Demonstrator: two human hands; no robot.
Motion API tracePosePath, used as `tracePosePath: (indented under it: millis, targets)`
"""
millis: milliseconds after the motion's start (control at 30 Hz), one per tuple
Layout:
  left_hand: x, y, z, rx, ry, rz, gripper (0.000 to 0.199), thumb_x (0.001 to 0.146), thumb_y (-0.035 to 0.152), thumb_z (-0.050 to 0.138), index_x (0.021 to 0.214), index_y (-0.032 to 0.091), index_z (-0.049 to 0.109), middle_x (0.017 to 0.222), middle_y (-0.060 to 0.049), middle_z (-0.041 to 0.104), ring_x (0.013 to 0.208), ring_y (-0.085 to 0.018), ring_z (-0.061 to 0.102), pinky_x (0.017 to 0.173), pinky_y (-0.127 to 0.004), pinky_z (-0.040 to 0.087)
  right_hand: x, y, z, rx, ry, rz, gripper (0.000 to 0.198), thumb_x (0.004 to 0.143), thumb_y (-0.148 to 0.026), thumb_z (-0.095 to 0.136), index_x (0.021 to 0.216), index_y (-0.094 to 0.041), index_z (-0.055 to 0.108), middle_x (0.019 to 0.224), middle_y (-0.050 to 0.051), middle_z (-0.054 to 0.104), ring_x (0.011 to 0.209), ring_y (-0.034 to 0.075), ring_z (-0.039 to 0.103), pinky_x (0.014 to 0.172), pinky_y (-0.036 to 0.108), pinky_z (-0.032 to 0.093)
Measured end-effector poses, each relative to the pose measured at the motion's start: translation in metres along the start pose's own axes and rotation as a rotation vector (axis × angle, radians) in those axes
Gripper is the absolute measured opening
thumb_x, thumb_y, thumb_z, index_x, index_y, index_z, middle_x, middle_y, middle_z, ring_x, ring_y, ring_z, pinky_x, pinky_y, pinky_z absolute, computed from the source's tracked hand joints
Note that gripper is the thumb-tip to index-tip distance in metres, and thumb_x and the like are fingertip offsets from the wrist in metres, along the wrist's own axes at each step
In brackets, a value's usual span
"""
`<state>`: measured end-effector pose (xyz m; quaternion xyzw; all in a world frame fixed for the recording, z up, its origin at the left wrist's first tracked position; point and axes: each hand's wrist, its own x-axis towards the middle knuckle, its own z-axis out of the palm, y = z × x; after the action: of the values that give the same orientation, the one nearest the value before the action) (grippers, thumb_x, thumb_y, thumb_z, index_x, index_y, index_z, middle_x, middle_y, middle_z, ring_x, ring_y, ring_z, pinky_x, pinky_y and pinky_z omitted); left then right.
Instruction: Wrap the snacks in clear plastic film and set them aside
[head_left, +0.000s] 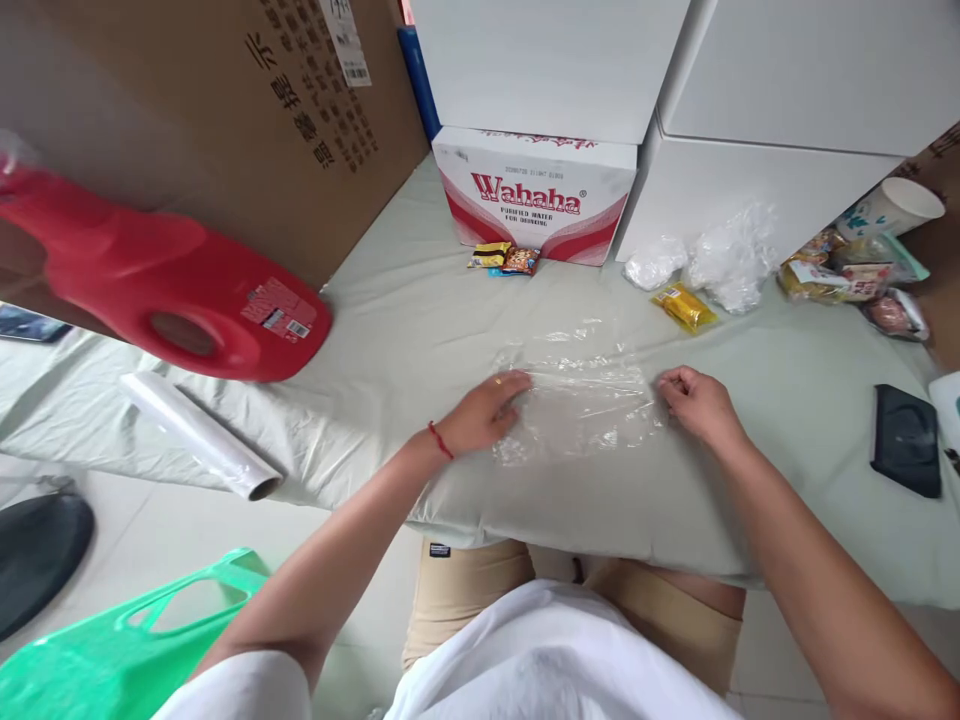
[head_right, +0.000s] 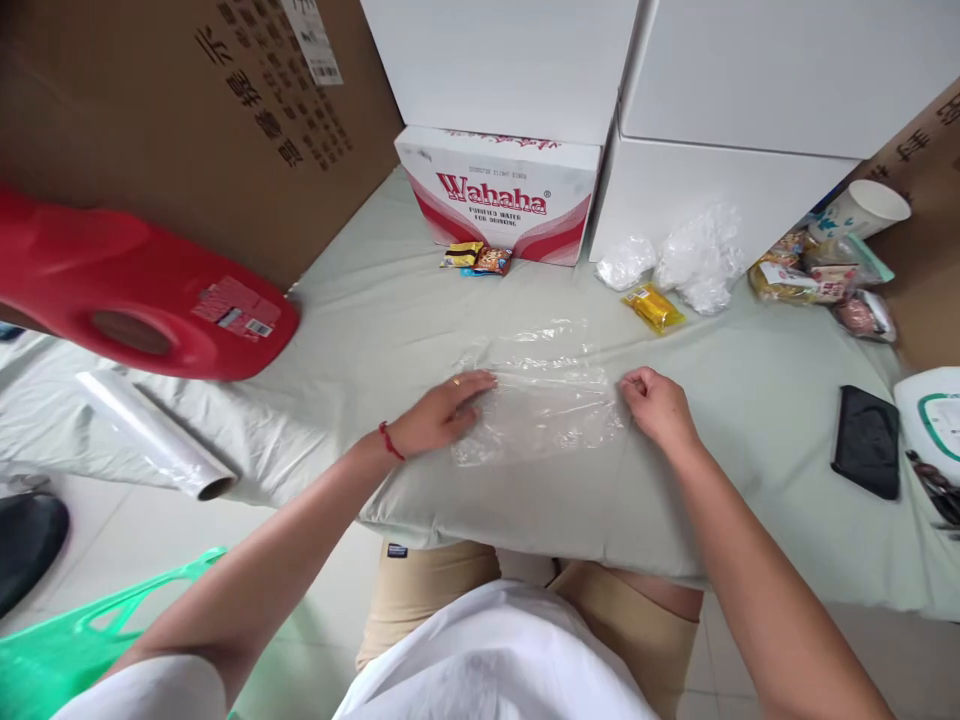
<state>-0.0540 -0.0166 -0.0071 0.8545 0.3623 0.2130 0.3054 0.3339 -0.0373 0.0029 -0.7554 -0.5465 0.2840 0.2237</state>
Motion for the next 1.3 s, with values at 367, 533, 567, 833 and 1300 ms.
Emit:
tracePosePath:
  millis: [367, 533, 567, 833, 1300]
  targets:
    - [0.034, 0.034, 0.0, 0.064, 0.391, -0.308, 0.031, 0.097, 0.022, 0.042, 0.094, 0.022, 0.073, 0.107, -0.007, 0.078, 0.116, -0.024, 0.065, 0.105, -0.044, 0.052, -0.082, -0.032, 0.013, -0.28, 0.045, -0.777, 0.04, 0.106, -0.042, 0.05, 0.134, -0.02, 0.069, 0.139, 0.013, 0.069, 0.135, 0.03, 0.058, 0.115, 0.051, 0.047]
    - [0.035, 0.005, 0.002, 0.26, 0.049, -0.417, 0.057, 0.107, 0.047, 0.03, 0.156, 0.026, 0.048, 0.171, -0.009, 0.039, 0.161, -0.03, 0.03, 0.13, -0.064, 0.012, -0.124, -0.002, 0.026, -0.412, -0.338, -0.848, 0.061, 0.105, -0.043, 0.054, 0.164, -0.03, 0.041, 0.167, 0.009, 0.043, 0.155, 0.03, 0.04, 0.127, 0.062, 0.032]
    - [0.032, -0.001, 0.001, 0.277, 0.0, -0.411, 0.06, 0.108, 0.048, 0.026, 0.161, 0.027, 0.042, 0.174, -0.008, 0.033, 0.163, -0.029, 0.025, 0.13, -0.065, 0.007, -0.13, 0.006, 0.021, -0.408, -0.371, -0.827, 0.063, 0.105, -0.044, 0.055, 0.165, -0.031, 0.039, 0.168, 0.009, 0.042, 0.155, 0.031, 0.041, 0.128, 0.063, 0.03]
    - [0.041, -0.019, -0.006, 0.409, -0.096, -0.34, 0.063, 0.107, 0.056, 0.026, 0.163, 0.031, 0.039, 0.176, -0.008, 0.026, 0.164, -0.031, 0.022, 0.128, -0.069, 0.0, -0.115, -0.004, -0.025, -0.069, -0.246, -0.688, 0.039, 0.109, -0.04, 0.045, 0.137, -0.033, 0.07, 0.14, 0.005, 0.071, 0.134, 0.025, 0.064, 0.116, 0.049, 0.05]
    - [0.076, -0.085, -0.06, 0.388, 0.352, -0.446, 0.056, 0.094, 0.028, 0.048, 0.147, 0.01, 0.051, 0.148, -0.02, 0.057, 0.14, -0.031, 0.052, 0.121, -0.049, 0.041, -0.017, 0.011, 0.007, -0.154, 0.591, -0.496, 0.037, 0.103, -0.043, 0.047, 0.11, -0.019, 0.073, 0.119, 0.018, 0.075, 0.12, 0.032, 0.067, 0.109, 0.049, 0.05]
